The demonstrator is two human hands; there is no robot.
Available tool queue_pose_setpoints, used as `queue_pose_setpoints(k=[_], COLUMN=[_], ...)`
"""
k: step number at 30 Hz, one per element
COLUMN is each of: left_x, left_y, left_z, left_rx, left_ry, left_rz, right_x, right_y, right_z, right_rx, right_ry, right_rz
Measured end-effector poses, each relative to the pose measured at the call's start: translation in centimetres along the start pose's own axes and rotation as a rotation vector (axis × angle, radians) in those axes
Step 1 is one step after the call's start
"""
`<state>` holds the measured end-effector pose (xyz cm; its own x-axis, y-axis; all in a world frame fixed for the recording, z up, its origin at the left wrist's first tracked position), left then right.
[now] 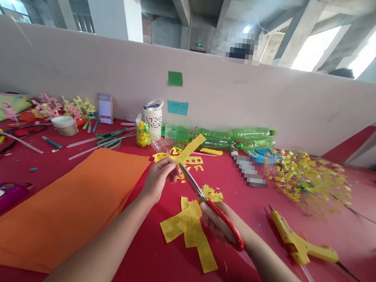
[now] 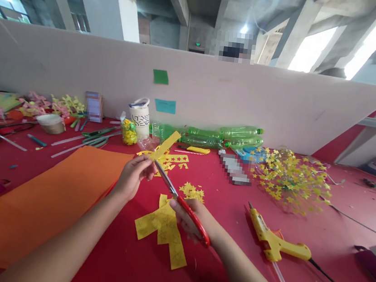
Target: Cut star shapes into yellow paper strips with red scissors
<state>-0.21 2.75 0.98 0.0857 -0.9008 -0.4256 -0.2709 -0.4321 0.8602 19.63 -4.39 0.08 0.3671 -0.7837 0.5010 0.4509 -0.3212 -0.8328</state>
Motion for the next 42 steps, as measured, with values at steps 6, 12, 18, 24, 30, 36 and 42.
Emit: queue_pose_setpoints(k=[6, 12, 18, 24, 30, 36, 42], left_x=[0.01, 0.0, 0.02, -0.04, -0.11, -0.17, -0.22], left_y=[0.18, 0.03, 0.05, 0.06, 0.06, 0.11, 0.13], left_z=[-0.01, -0.02, 0.05, 0.18, 0.39, 0.51, 0.51], left_rx=[-0.066, -0.055, -0.057, -0.06, -0.066, -0.072, -0.074], left_ry=[-0.059, -0.063, -0.066, -0.074, -0.069, -0.062, -0.062], left_rz=[-0.012, 0.013, 0.015, 0.017, 0.026, 0.022, 0.019], right_x=[0.35, 0.42, 0.26, 0.29, 0.45, 0.39, 0.51], right_y=[-0.14, -0.4, -0.29, -0.24, -0.42, -0.37, -0.61], right_z=[0.09, -0.02, 0.2, 0.07, 0.03, 0.07, 0.09], right_rx=[0.028, 0.027, 0.028, 0.011, 0.026, 0.025, 0.025], right_ry=[-0.024, -0.019, 0.004, 0.03, 0.06, 0.042, 0.03], right_rz=[0.029, 0.024, -0.016, -0.009, -0.019, -0.026, -0.029])
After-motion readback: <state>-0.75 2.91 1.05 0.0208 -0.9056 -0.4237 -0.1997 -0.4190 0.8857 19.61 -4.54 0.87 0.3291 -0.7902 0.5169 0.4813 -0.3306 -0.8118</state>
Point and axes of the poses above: each hand's wrist, its own x-axis away from the middle knuckle, its own z-axis out of the back of the hand, y = z × x, the point moved 3 cm from there along -x, towards the middle knuckle, and after that the axes turned 13 degrees about -z, right-handed, at the moved point
